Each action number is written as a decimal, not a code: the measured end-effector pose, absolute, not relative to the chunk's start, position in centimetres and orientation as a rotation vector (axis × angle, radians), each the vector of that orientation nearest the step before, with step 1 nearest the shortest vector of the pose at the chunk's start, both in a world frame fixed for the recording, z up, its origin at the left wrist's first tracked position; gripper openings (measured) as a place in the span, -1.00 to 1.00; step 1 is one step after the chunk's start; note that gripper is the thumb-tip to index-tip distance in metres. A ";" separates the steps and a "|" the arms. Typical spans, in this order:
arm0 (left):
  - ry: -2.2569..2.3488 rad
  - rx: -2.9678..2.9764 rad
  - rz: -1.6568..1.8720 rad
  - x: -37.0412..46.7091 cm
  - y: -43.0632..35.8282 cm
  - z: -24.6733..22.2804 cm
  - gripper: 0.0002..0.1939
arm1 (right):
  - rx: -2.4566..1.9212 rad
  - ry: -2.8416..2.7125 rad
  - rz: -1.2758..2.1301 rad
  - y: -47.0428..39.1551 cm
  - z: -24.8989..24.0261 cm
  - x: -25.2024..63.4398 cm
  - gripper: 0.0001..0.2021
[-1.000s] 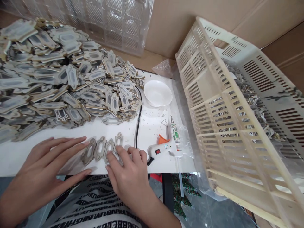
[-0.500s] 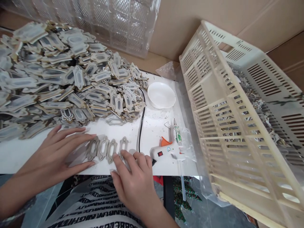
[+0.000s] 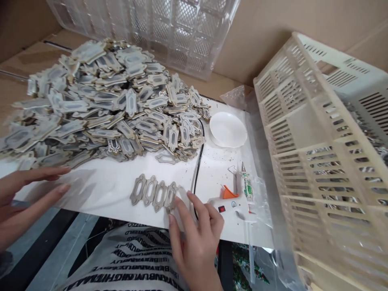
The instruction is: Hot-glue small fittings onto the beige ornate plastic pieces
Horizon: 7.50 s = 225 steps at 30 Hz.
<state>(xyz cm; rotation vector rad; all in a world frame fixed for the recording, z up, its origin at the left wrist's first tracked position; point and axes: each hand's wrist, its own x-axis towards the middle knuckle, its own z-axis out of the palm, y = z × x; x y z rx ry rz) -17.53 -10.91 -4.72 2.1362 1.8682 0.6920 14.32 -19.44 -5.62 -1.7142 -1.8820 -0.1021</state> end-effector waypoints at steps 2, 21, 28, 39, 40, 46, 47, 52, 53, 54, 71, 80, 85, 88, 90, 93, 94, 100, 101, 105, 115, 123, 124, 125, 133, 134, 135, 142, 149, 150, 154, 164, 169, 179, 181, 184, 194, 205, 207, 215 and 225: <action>1.830 2.190 0.662 -17.4 -10.8 -4.6 -0.64 | -1.738 -1.895 -0.172 -19.3 -5.6 14.4 -0.81; 1.733 2.336 0.547 -14.0 -9.2 -6.2 -0.36 | -1.745 -1.922 -0.139 -19.3 -6.1 13.9 -0.78; 1.700 2.244 0.651 -15.2 -9.5 -4.9 -0.45 | -1.740 -1.948 -0.126 -19.5 -6.4 14.3 -0.75; 1.617 2.340 0.427 -13.2 -7.7 -4.2 -0.58 | -1.730 -1.906 -0.093 -19.3 -5.9 13.5 -0.78; 1.606 2.348 0.405 -12.9 -7.4 -4.1 -0.62 | -1.738 -1.896 -0.091 -19.4 -5.9 13.5 -0.78; 1.553 2.341 0.373 -12.3 -6.3 -3.7 -0.77 | -1.761 -1.861 -0.072 -19.7 -6.3 13.7 -0.77; 1.544 2.331 0.377 -12.3 -6.2 -3.8 -0.77 | -1.757 -1.871 -0.073 -19.7 -6.3 13.8 -0.77; 1.498 2.256 0.380 -12.4 -5.9 -3.7 -0.74 | -1.722 -1.934 -0.089 -19.8 -6.1 14.3 -0.75; 1.497 2.238 0.379 -12.4 -5.8 -3.6 -0.74 | -1.723 -1.930 -0.085 -19.8 -6.0 14.3 -0.75; 1.496 2.221 0.378 -12.3 -5.7 -3.5 -0.73 | -1.726 -1.925 -0.080 -19.8 -6.0 14.3 -0.74; 1.410 1.933 0.705 -11.2 -5.1 -0.9 -0.79 | -1.705 -1.866 -0.021 -19.8 -6.1 14.3 -0.75; 1.209 0.952 1.193 -7.7 -6.2 0.1 -0.73 | -1.471 -1.688 0.152 -17.8 -4.2 13.3 -0.71; 1.066 0.766 1.119 -4.4 -7.0 0.0 -0.66 | -1.242 -1.395 0.589 -16.3 -3.4 11.0 -0.63; 1.056 0.700 1.119 -3.2 -7.4 -0.2 -0.63 | -1.195 -1.265 0.673 -15.1 -3.2 9.7 -0.66; 1.053 0.658 1.127 -2.7 -7.5 -0.4 -0.61 | -1.184 -1.185 0.709 -14.3 -3.2 9.1 -0.72; 1.045 0.599 1.150 -2.0 -7.9 -0.7 -0.58 | -1.194 -1.083 0.741 -13.4 -3.1 8.6 -0.79; 1.042 0.572 1.160 -1.8 -8.0 -0.8 -0.58 | -1.195 -1.050 0.751 -13.1 -3.2 8.5 -0.80; 1.008 0.435 1.165 -1.0 -8.8 -1.1 -0.56 | -1.149 -0.900 0.757 -12.9 -3.9 7.9 -0.77; 1.008 0.418 1.164 -1.1 -8.9 -1.1 -0.55 | -1.148 -0.913 0.741 -13.0 -4.1 7.8 -0.78; 1.021 0.357 1.143 -1.4 -8.9 -1.1 -0.50 | -1.135 -1.165 0.553 -13.4 -4.9 7.9 -0.75; 0.847 0.347 0.895 -2.2 -11.5 -2.7 -0.51 | -1.234 -1.628 0.422 -15.7 -4.3 11.9 -0.52; 0.701 0.313 0.817 -2.4 -13.3 -4.0 -0.68 | -1.199 -1.712 0.568 -17.3 -4.3 12.3 -0.46; 0.690 0.302 0.812 -2.4 -13.3 -4.0 -0.67 | -1.189 -1.705 0.608 -17.4 -4.3 12.4 -0.47; 0.674 0.295 0.800 -2.4 -13.3 -4.1 -0.65 | -1.171 -1.697 0.655 -17.5 -4.4 12.5 -0.50; 0.581 0.292 0.709 -3.0 -13.1 -4.2 -0.58 | -1.139 -1.508 1.072 -16.7 -4.2 13.2 -0.62; 0.584 0.291 0.701 -3.0 -13.2 -4.2 -0.57 | -1.141 -1.489 1.070 -16.7 -4.1 13.2 -0.65; 0.585 0.289 0.693 -3.0 -13.2 -4.2 -0.57 | -1.144 -1.473 1.055 -16.6 -4.0 13.2 -0.69; 0.641 0.263 0.716 -2.5 -13.5 -4.2 -0.67 | -1.188 -1.506 0.753 -16.7 -4.1 12.7 -0.69; 0.684 0.347 0.727 -2.4 -13.6 -2.8 -0.67 | -1.234 -1.586 0.529 -17.2 -4.3 12.7 -0.71; 0.694 0.379 0.732 -2.4 -13.6 -2.9 -0.67 | -1.243 -1.580 0.523 -17.2 -4.3 12.7 -0.71; 0.701 0.489 0.743 -2.7 -13.7 -3.3 -0.66 | -1.287 -1.605 0.516 -17.2 -4.1 12.9 -0.70; 0.774 0.496 0.702 -2.5 -13.2 -2.6 -0.67 | -1.217 -1.767 0.364 -16.7 -3.7 13.9 -0.79; 0.841 0.388 0.691 -2.1 -13.6 -2.5 -0.60 | -1.196 -1.779 0.237 -16.6 -3.9 13.8 -0.81; 0.744 0.132 0.607 -1.0 -12.6 -2.0 -0.60 | -1.237 -1.736 0.208 -16.4 -3.7 13.1 -0.75; 0.764 0.158 0.620 -0.8 -12.4 -2.0 -0.61 | -1.253 -1.739 0.218 -16.5 -3.5 13.0 -0.74; 0.814 0.236 0.672 -0.7 -12.5 -2.0 -0.63 | -1.300 -1.738 0.251 -16.6 -3.0 12.8 -0.78; 0.845 1.332 0.734 -2.8 -12.6 -3.7 -0.53 | -1.418 -1.494 0.574 -17.0 -2.4 13.6 -0.85; 0.794 1.973 0.806 -5.5 -13.1 -3.7 -0.79 | -1.198 -1.269 0.993 -16.9 -3.0 12.4 -0.86; 0.812 1.935 0.796 -6.3 -13.3 -4.0 -0.83 | -1.168 -1.296 1.025 -16.6 -3.1 11.9 -0.87; 1.065 1.817 0.831 -9.1 -13.8 -4.6 -0.80 | -1.232 -1.259 1.008 -14.7 -4.1 10.5 -0.90; 1.422 1.861 0.949 -11.3 -13.0 -3.8 -0.72 | -1.389 -1.746 0.674 -11.9 -4.7 10.3 -0.91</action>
